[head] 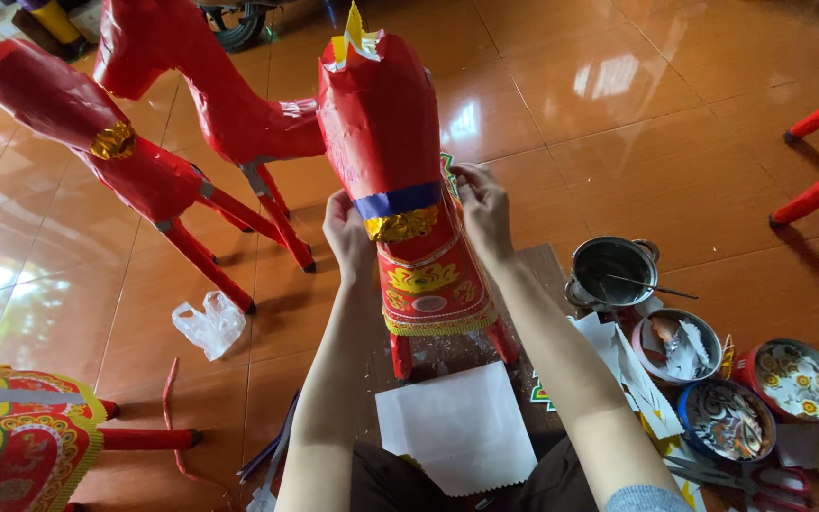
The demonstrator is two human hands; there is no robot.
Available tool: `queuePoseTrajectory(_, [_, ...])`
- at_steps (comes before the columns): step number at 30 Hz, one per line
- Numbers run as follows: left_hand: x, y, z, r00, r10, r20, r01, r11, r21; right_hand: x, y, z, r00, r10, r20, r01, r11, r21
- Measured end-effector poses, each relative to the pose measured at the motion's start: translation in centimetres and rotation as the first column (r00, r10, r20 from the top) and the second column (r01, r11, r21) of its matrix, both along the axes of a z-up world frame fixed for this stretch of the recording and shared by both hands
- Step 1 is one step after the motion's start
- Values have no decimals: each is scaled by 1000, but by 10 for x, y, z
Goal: Decorate a red paper horse with paper cutouts and paint
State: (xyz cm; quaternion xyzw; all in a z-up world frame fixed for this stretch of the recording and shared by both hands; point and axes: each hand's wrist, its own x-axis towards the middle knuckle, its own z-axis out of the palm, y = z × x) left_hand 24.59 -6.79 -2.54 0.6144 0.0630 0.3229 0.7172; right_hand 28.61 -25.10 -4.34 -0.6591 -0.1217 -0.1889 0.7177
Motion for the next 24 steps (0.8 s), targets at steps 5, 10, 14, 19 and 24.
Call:
queuePoseTrajectory(5, [-24, -13, -13, 990, -90, 113, 78, 991, 106, -43, 9, 20, 971, 136, 199, -113, 986, -122])
queuePoseTrajectory(10, [-15, -5, -39, 980, -193, 43, 168, 928, 333, -63, 19, 37, 974, 226, 11, -221, 963, -154])
queuePoseTrajectory(14, [-23, -7, -23, 983, -173, 65, 143, 935, 324, -64, 24, 35, 979, 199, -43, -204, 958, -200])
queuePoseTrajectory(19, [-16, 4, -27, 974, -217, 63, 195, 949, 247, -72, 31, 37, 976, 196, -94, -212, 955, -207])
queuePoseTrajectory(24, [-32, 8, 1, 941, -317, 117, 299, 943, 150, -95, 33, 80, 965, 207, -161, -228, 966, -122])
